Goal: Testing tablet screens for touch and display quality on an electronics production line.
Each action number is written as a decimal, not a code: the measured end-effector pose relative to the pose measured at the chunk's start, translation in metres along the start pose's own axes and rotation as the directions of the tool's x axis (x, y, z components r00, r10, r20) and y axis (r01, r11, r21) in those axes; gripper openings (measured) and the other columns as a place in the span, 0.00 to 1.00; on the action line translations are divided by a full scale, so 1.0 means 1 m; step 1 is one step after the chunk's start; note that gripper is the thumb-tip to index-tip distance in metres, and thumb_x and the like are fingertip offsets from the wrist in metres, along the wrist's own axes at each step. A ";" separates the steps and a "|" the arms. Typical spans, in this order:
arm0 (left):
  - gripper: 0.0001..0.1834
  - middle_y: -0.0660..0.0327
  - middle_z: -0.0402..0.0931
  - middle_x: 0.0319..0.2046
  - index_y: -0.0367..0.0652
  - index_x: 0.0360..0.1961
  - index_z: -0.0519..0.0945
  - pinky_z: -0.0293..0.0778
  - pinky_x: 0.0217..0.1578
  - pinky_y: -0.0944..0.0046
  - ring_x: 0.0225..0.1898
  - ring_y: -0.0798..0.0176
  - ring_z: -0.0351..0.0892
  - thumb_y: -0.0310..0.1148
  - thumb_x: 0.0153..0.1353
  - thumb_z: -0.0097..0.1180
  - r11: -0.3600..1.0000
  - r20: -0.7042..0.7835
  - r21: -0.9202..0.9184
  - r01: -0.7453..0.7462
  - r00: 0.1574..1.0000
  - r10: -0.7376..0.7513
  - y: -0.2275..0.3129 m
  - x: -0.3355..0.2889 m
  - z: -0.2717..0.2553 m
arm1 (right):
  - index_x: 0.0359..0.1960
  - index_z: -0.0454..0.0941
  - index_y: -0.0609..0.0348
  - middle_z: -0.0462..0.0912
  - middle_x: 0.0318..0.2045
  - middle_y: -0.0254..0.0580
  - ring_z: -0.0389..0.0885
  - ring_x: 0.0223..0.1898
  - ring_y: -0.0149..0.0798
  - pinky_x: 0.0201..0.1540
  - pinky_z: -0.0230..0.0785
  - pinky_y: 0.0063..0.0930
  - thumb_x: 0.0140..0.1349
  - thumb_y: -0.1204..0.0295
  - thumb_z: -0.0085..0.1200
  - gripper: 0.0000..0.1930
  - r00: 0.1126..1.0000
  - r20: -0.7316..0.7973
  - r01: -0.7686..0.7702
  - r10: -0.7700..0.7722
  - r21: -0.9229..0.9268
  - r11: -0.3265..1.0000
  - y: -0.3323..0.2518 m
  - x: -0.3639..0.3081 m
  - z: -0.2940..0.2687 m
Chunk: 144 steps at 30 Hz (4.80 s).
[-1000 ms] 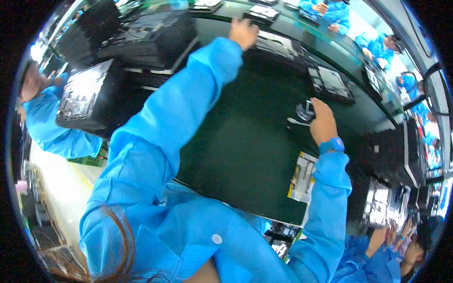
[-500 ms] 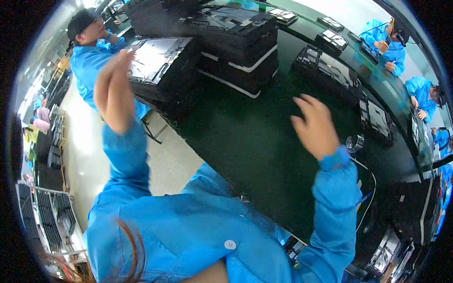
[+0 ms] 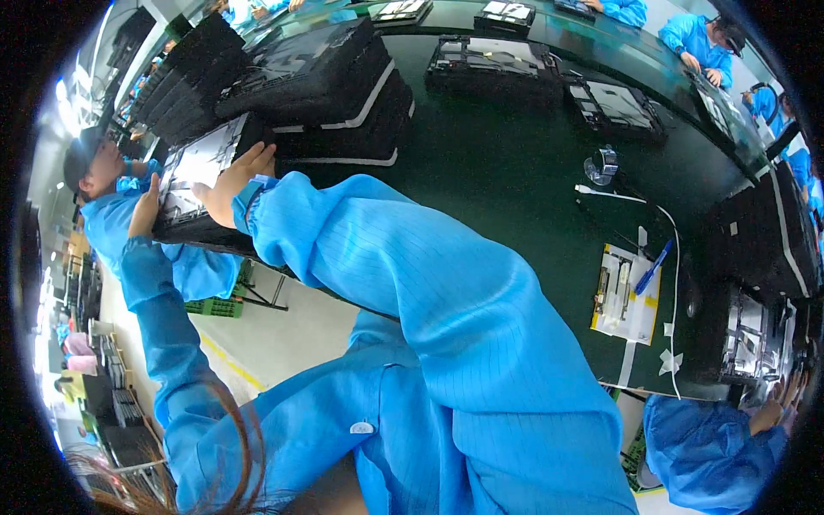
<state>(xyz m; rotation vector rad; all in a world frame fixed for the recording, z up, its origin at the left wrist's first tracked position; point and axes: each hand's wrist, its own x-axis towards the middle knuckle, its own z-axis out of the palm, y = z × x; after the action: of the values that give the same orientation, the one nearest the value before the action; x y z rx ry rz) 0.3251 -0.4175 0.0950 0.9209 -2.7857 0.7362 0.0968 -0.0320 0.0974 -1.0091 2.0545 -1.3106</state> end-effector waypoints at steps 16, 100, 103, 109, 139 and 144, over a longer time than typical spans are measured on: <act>0.23 0.55 0.67 0.49 0.32 0.56 0.62 0.57 0.55 0.65 0.50 0.62 0.66 0.39 0.67 0.35 -0.218 0.138 -0.973 0.076 0.948 -0.287 0.093 -0.107 -0.194 | 0.56 0.42 0.85 0.60 0.50 0.75 0.63 0.52 0.61 0.57 0.55 0.40 0.55 0.66 0.53 0.40 0.870 -0.311 0.481 -0.382 0.368 0.796 0.012 -0.045 -0.043; 0.07 0.58 0.79 0.37 0.41 0.30 0.78 0.75 0.40 0.60 0.41 0.55 0.78 0.26 0.46 0.56 -0.147 -0.886 -0.223 -0.964 0.137 0.444 0.475 -0.128 -0.240 | 0.47 0.69 0.59 0.73 0.34 0.44 0.72 0.36 0.41 0.40 0.66 0.30 0.39 0.73 0.59 0.28 0.868 0.441 0.335 -0.226 -0.186 0.924 0.144 -0.256 -0.277; 0.09 0.57 0.78 0.38 0.40 0.31 0.78 0.75 0.41 0.59 0.41 0.55 0.78 0.26 0.46 0.56 -0.199 -0.869 -0.302 -0.932 0.183 0.460 0.473 -0.122 -0.238 | 0.49 0.68 0.59 0.75 0.26 0.38 0.73 0.26 0.32 0.32 0.66 0.23 0.43 0.71 0.60 0.27 0.782 0.622 0.024 -0.039 0.033 0.999 0.140 -0.251 -0.293; 0.11 0.52 0.78 0.37 0.34 0.35 0.77 0.74 0.39 0.63 0.40 0.58 0.78 0.21 0.48 0.58 -0.311 -0.105 -0.946 0.087 0.828 0.550 0.468 -0.133 -0.229 | 0.60 0.56 0.63 0.78 0.33 0.38 0.75 0.37 0.31 0.34 0.67 0.22 0.50 0.65 0.60 0.37 0.902 0.020 0.063 -0.431 0.982 0.179 0.198 -0.234 -0.299; 0.26 0.55 0.64 0.51 0.44 0.49 0.71 0.71 0.40 0.63 0.40 0.56 0.69 0.30 0.44 0.58 0.151 -0.399 -0.673 -0.724 0.527 0.750 0.616 -0.145 -0.249 | 0.30 0.73 0.62 0.75 0.20 0.34 0.72 0.19 0.24 0.20 0.65 0.16 0.55 0.71 0.54 0.07 0.878 -0.079 -0.470 0.473 0.056 0.881 0.248 -0.254 -0.398; 0.25 0.56 0.64 0.52 0.47 0.49 0.72 0.70 0.41 0.64 0.39 0.56 0.69 0.27 0.44 0.56 0.163 -0.392 -0.650 -0.742 0.511 0.765 0.606 -0.131 -0.235 | 0.35 0.74 0.64 0.78 0.24 0.37 0.76 0.25 0.27 0.28 0.70 0.17 0.57 0.77 0.49 0.06 0.891 0.128 -0.442 0.436 0.014 0.897 0.252 -0.252 -0.404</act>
<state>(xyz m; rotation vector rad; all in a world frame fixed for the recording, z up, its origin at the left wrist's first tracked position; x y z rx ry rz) 0.0657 0.1875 0.0181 -0.7472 -2.9236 -0.5329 -0.1280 0.4537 0.0394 -0.5393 1.9978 -1.0226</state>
